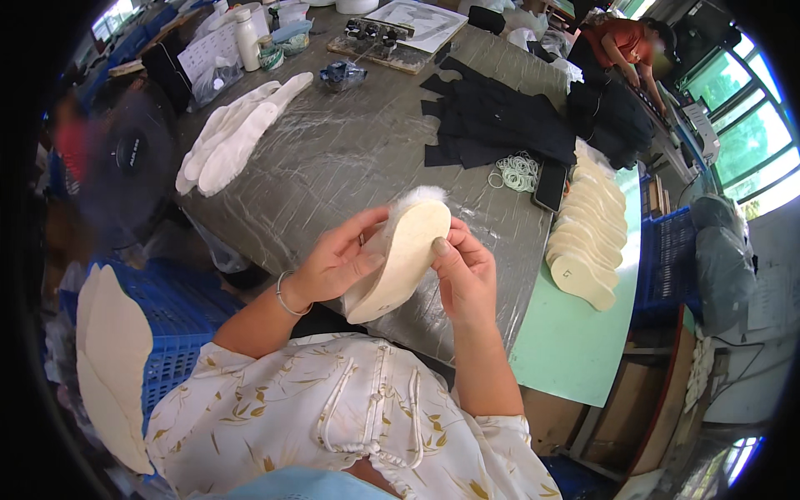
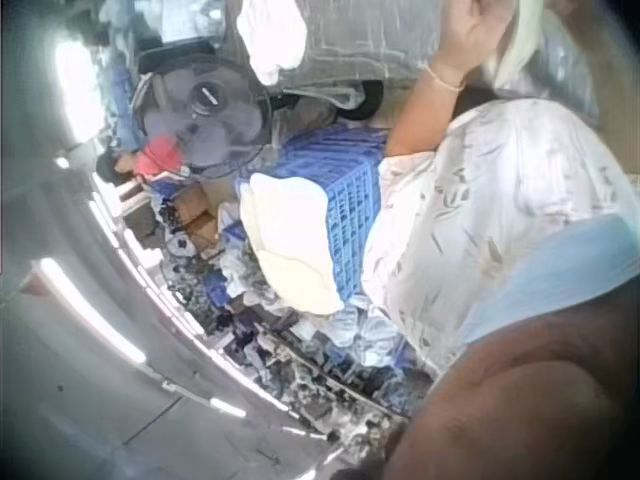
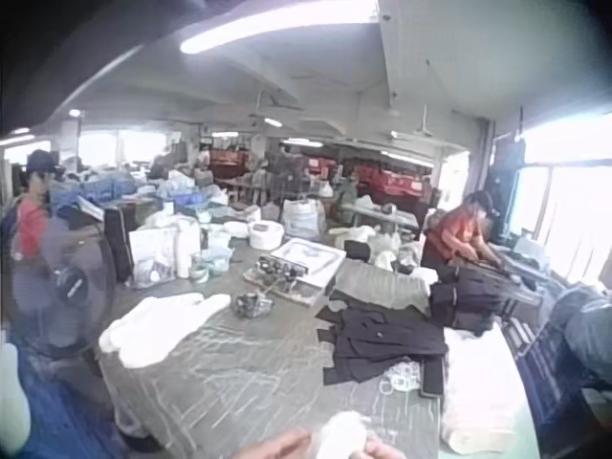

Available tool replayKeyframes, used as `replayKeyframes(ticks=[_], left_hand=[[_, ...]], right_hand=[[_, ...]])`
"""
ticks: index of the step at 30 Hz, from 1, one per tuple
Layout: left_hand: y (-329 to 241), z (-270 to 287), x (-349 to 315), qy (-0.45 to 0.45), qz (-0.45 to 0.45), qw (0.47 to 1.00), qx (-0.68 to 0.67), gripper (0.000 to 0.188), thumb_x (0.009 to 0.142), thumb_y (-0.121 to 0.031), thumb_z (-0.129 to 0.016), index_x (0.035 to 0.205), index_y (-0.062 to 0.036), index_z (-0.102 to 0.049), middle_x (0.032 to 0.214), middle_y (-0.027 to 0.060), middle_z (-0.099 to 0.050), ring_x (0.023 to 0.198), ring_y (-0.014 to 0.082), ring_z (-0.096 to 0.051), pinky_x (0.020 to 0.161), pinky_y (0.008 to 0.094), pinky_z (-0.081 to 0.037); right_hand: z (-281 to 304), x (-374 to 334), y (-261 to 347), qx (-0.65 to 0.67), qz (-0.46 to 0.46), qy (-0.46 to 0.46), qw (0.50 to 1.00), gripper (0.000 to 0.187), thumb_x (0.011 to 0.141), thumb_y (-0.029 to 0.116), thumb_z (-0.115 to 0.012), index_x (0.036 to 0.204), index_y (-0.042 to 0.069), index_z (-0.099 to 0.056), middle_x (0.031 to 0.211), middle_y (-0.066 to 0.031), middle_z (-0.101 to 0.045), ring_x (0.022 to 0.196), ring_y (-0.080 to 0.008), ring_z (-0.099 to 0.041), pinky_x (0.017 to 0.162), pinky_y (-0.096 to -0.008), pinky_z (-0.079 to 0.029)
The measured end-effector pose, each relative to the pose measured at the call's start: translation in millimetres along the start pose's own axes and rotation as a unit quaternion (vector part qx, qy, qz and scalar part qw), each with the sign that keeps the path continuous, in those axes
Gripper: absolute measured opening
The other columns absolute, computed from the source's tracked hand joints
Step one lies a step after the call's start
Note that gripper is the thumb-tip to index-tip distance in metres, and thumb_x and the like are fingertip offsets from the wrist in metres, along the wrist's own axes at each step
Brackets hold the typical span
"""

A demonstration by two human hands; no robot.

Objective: The person is assembling shoe insoles by applying a fluffy white lining to a tan insole base.

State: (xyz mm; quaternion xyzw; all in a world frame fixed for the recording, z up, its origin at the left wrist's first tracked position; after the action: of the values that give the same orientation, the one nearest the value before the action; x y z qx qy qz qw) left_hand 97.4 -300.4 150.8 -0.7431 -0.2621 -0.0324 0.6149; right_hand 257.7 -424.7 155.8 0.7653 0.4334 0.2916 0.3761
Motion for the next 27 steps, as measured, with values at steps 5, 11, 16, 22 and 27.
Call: replayKeyframes(ticks=[5,11,16,22,27], left_hand=[[0.8,3.7,-2.9,-0.012,-0.094,0.992,0.080,0.058,0.088,0.005,-0.052,0.143,0.0004,-0.037,0.145,0.0130,-0.040,0.132,0.0210,-0.041,0.107,0.0333,-0.036],[-10.6,3.6,-4.8,-0.018,-0.091,0.959,0.269,0.064,0.080,0.003,-0.059,0.141,-0.0005,-0.039,0.140,0.0170,-0.046,0.128,0.0281,-0.046,0.104,0.0351,-0.039],[-11.5,4.0,-2.2,-0.078,-0.153,0.938,0.302,0.042,0.081,0.003,-0.062,0.123,0.0047,-0.058,0.123,0.0177,-0.061,0.108,0.0246,-0.061,0.092,0.0322,-0.047],[-1.4,24.7,-0.1,-0.154,-0.027,0.979,0.129,0.025,0.092,-0.001,-0.058,0.116,0.0030,-0.064,0.100,0.0060,-0.069,0.089,0.0082,-0.061,0.077,0.0238,-0.050],[-9.1,22.6,-3.4,0.077,0.023,0.995,-0.051,0.082,0.082,-0.005,-0.066,0.150,-0.0011,-0.020,0.142,0.0125,-0.043,0.131,0.0209,-0.043,0.108,0.0353,-0.034]], right_hand=[[0.6,0.2,-2.1,-0.003,-0.026,-0.011,1.000,0.019,0.092,0.011,-0.062,0.104,-0.004,-0.065,0.119,-0.0061,-0.059,0.102,-0.0177,-0.061,0.085,-0.0336,-0.050],[-4.2,0.1,-3.3,-0.002,-0.049,0.002,0.999,0.021,0.094,0.014,-0.059,0.107,-0.002,-0.064,0.109,-0.0051,-0.065,0.098,-0.0156,-0.063,0.085,-0.0324,-0.050],[-9.4,-1.1,-4.6,0.007,-0.041,0.008,0.999,0.019,0.094,0.013,-0.060,0.104,-0.003,-0.064,0.111,-0.0053,-0.061,0.099,-0.0167,-0.062,0.085,-0.0316,-0.049],[-11.0,-3.6,1.7,-0.042,-0.026,0.026,0.998,0.018,0.091,0.014,-0.062,0.098,-0.002,-0.064,0.130,-0.0084,-0.049,0.116,-0.0185,-0.050,0.101,-0.0339,-0.036],[-8.8,-5.6,-4.9,-0.003,-0.030,0.021,0.999,0.019,0.092,0.015,-0.061,0.100,-0.003,-0.063,0.132,-0.0079,-0.049,0.115,-0.0187,-0.052,0.098,-0.0349,-0.040]])
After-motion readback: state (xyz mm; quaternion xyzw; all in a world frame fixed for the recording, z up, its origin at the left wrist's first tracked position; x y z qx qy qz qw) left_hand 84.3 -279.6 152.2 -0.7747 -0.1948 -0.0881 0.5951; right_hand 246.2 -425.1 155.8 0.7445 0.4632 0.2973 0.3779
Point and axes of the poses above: each hand's wrist, its own x-axis towards the middle knuckle, its own z-axis out of the back of the hand, y = z × x, the point moved 1 cm from there along x, towards the middle knuckle
